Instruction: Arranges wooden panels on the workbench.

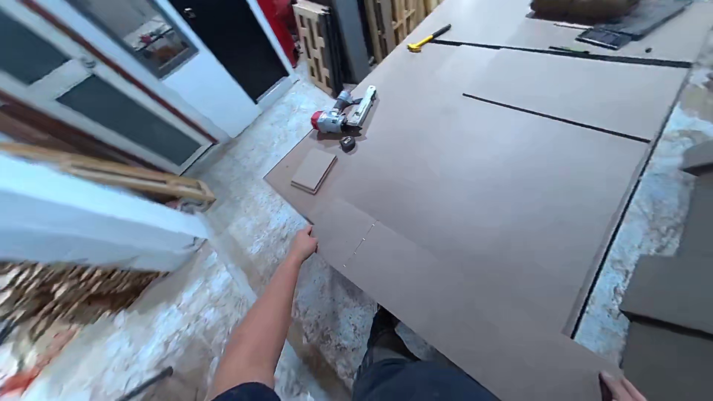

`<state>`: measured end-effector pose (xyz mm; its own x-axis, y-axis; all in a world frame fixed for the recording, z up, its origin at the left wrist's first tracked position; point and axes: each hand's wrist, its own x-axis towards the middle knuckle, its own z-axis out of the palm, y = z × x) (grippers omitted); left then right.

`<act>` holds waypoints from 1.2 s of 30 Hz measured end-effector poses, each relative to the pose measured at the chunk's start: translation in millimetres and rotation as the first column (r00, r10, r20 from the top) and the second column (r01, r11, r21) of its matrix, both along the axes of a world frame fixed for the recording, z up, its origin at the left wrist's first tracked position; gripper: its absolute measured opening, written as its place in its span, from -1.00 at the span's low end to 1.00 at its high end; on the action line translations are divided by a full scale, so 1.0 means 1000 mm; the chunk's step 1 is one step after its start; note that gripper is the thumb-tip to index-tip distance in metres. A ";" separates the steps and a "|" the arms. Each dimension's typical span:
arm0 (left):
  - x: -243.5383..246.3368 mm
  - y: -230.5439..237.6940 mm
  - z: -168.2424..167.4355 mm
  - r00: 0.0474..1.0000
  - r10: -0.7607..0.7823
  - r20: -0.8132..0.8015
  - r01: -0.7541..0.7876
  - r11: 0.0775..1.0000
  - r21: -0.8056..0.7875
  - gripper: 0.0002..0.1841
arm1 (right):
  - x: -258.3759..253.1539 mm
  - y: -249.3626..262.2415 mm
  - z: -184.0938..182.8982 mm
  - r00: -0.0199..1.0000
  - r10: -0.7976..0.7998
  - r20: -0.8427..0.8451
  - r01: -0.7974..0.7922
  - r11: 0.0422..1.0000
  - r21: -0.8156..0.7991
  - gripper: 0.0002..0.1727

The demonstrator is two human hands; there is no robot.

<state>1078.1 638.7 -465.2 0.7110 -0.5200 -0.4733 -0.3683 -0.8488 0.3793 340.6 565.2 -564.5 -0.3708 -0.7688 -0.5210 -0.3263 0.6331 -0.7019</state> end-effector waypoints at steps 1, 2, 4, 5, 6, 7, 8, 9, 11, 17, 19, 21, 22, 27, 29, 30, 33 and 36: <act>0.025 -0.015 -0.013 0.997 -0.069 0.028 0.068 0.997 0.035 -0.36 | 0.022 0.006 0.000 1.000 -0.016 -0.025 0.015 1.000 -0.021 -0.48; 0.045 -0.024 -0.026 0.985 -0.162 0.053 0.156 0.983 0.095 -0.27 | 0.042 0.014 0.004 0.997 -0.006 -0.076 0.004 0.999 -0.032 -0.43; 0.075 -0.034 -0.050 0.918 -0.391 0.065 0.361 0.893 0.269 -0.03 | 0.081 0.031 0.013 0.973 0.107 -0.206 -0.109 0.994 0.003 -0.26; 0.083 -0.039 -0.055 0.870 -0.490 0.053 0.441 0.823 0.357 0.08 | 0.101 0.044 0.019 0.948 0.164 -0.272 -0.160 0.986 0.036 -0.21; 0.088 -0.042 -0.056 0.838 -0.544 0.050 0.476 0.772 0.422 0.14 | 0.118 0.061 0.022 0.917 0.207 -0.341 -0.197 0.978 0.064 -0.20; 0.093 -0.044 -0.055 0.822 -0.566 0.065 0.484 0.753 0.446 0.14 | 0.132 0.081 0.025 0.885 0.230 -0.405 -0.219 0.973 0.073 -0.21; 0.100 -0.046 -0.055 0.807 -0.581 0.100 0.488 0.753 0.441 0.10 | 0.144 0.100 0.029 0.856 0.237 -0.460 -0.230 0.971 0.072 -0.24; 0.106 -0.047 -0.057 0.790 -0.596 0.140 0.495 0.757 0.427 0.05 | 0.153 0.118 0.031 0.829 0.238 -0.506 -0.232 0.970 0.076 -0.25; 0.120 -0.049 -0.059 0.764 -0.622 0.173 0.521 0.753 0.403 0.04 | 0.167 0.147 0.034 0.797 0.271 -0.540 -0.252 0.961 0.110 -0.20; 0.136 -0.050 -0.060 0.717 -0.678 0.160 0.609 0.722 0.329 -0.02 | 0.163 0.161 0.039 0.700 0.450 -0.555 -0.361 0.893 0.268 0.05; 0.134 -0.053 -0.061 0.693 -0.704 0.158 0.641 0.701 0.313 -0.06 | 0.157 0.151 0.035 0.678 0.427 -0.599 -0.330 0.904 0.270 -0.04; 0.132 -0.054 -0.060 0.676 -0.720 0.156 0.653 0.684 0.326 -0.10 | 0.154 0.142 0.031 0.668 0.403 -0.625 -0.286 0.915 0.284 -0.09; 0.132 -0.053 -0.060 0.674 -0.722 0.154 0.656 0.682 0.325 -0.13 | 0.153 0.138 0.030 0.668 0.400 -0.627 -0.273 0.916 0.293 -0.09; 0.134 -0.046 -0.063 0.656 -0.731 0.188 0.655 0.675 0.340 -0.27 | 0.156 0.127 0.029 0.626 0.444 -0.641 -0.301 0.896 0.327 -0.05; 0.133 -0.044 -0.065 0.651 -0.731 0.205 0.658 0.678 0.328 -0.30 | 0.152 0.129 0.027 0.631 0.442 -0.638 -0.295 0.897 0.330 -0.05; 0.134 -0.042 -0.066 0.648 -0.732 0.210 0.662 0.678 0.320 -0.32 | 0.149 0.130 0.025 0.647 0.430 -0.630 -0.280 0.902 0.328 -0.04; 0.138 -0.042 -0.067 0.626 -0.748 0.219 0.678 0.661 0.321 -0.36 | 0.145 0.125 0.028 0.779 0.321 -0.538 -0.184 0.938 0.293 -0.07; 0.141 -0.040 -0.070 0.609 -0.758 0.233 0.688 0.651 0.321 -0.36 | 0.141 0.118 0.036 0.916 0.137 -0.377 -0.044 0.969 0.245 -0.29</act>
<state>1219.5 598.5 -535.4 0.2624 -0.8611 -0.4356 -0.9579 -0.2868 -0.0101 481.9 683.1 -528.2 -0.5139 -0.6867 -0.5142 -0.6061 0.7148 -0.3489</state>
